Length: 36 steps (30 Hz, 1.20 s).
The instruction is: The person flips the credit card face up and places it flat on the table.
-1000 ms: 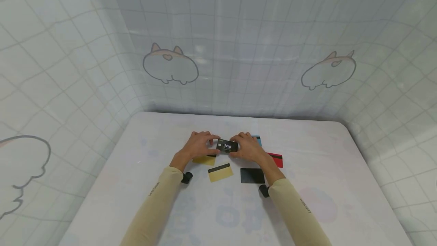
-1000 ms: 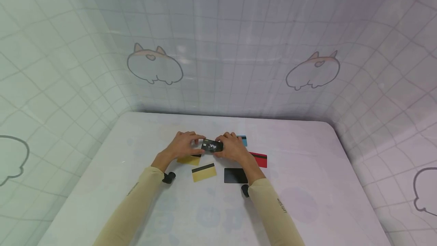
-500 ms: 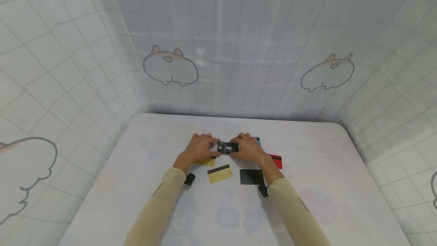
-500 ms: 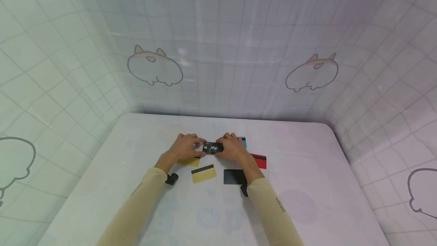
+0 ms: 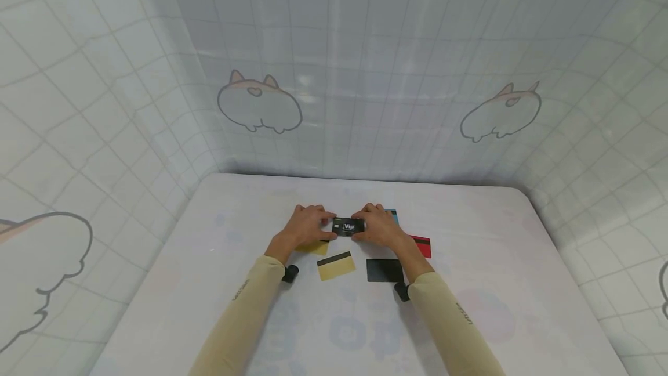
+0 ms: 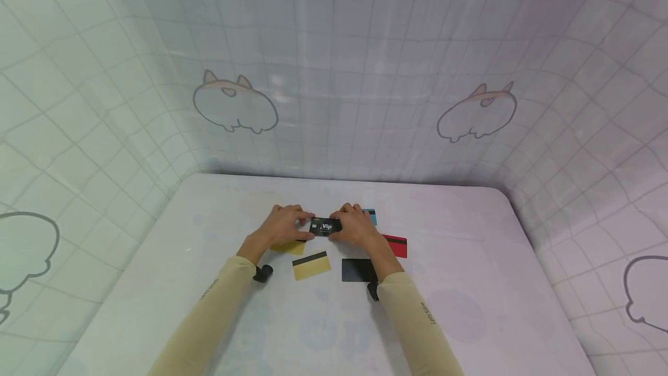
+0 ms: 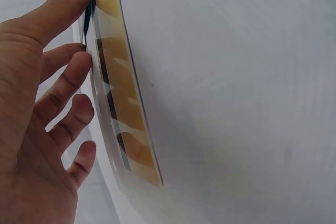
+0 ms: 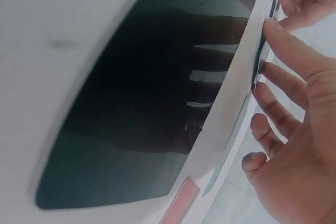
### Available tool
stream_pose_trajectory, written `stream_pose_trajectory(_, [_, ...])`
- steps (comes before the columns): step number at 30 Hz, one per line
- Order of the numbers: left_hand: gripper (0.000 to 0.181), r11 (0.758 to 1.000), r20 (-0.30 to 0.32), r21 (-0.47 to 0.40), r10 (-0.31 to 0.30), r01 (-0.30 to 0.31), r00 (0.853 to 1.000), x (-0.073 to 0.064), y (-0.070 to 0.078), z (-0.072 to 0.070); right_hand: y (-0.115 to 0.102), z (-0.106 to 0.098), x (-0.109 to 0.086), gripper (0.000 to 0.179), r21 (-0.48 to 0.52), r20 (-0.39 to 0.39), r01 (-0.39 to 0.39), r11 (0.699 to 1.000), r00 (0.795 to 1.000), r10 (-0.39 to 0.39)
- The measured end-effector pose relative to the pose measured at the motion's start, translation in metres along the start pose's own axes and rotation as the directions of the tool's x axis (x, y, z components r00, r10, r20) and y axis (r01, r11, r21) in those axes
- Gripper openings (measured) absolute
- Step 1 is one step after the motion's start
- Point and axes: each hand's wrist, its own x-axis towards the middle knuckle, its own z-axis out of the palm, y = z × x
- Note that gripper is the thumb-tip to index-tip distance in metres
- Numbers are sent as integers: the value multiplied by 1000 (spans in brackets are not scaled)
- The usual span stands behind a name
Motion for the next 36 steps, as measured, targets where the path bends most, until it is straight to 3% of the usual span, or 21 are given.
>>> stream_pose_trajectory(36, [62,995,14,-101,-8,10,1000,-4,-7,4,0,4,-4,60,69,0,-51,996,999,51])
